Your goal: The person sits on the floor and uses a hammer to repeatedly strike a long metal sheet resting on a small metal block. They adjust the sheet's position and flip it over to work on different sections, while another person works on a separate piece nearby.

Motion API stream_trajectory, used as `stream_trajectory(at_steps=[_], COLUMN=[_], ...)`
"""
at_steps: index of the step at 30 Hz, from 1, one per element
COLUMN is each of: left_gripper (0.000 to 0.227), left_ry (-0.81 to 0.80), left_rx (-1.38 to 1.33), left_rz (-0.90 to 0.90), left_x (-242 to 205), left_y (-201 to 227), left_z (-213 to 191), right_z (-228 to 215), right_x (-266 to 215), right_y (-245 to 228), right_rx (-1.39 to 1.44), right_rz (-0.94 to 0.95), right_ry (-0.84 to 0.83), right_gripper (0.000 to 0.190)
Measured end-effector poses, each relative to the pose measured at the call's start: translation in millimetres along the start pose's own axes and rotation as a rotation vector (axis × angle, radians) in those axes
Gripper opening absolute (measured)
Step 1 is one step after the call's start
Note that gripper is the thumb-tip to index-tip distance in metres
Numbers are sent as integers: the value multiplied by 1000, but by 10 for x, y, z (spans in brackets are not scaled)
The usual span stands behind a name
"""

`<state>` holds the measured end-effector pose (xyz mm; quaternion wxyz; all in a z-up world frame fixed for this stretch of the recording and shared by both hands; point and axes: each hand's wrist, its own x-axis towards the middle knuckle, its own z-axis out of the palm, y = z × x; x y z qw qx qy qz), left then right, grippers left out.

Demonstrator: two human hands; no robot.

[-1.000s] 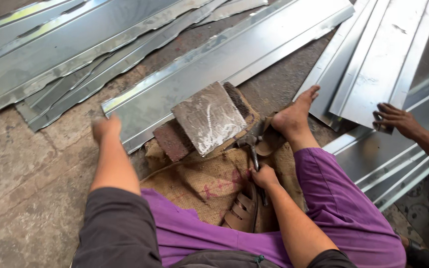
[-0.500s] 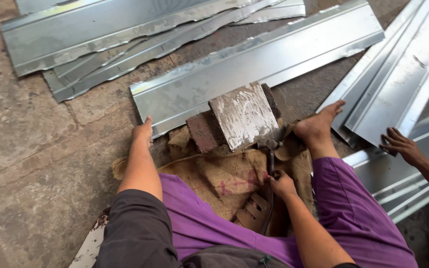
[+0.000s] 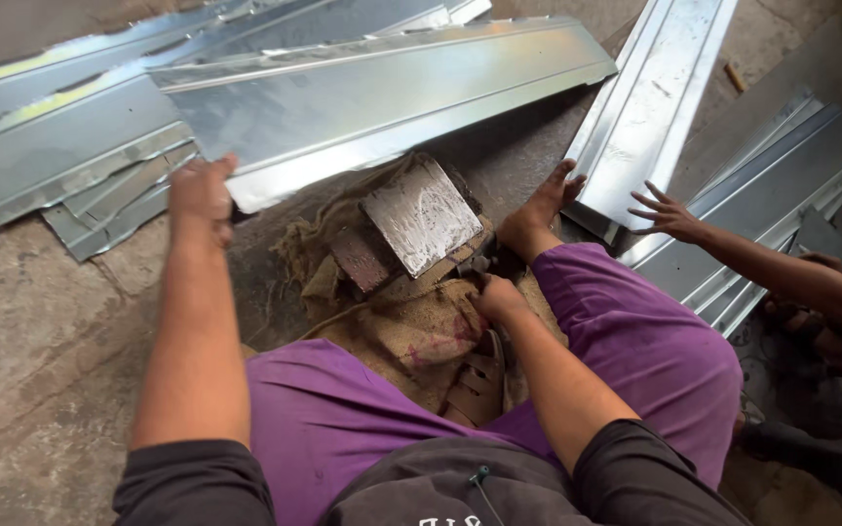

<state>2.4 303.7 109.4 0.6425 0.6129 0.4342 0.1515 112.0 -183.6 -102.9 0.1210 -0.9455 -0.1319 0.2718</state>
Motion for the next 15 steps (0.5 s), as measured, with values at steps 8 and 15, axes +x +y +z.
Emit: stream_trajectory(at_steps=[8,15], left_gripper=[43,34], left_ry=[19,50], left_rx=[-61,90], left_rz=[-232,82], left_x=[-1501,-790], left_y=[-967,-2079], left_z=[67,-194], right_z=[-426,-482], right_x=[-693,-1043], right_y=[-372,-280], right_rx=[-43,-221], right_rz=[-12,-106], right_ry=[20,25], right_gripper=[47,48])
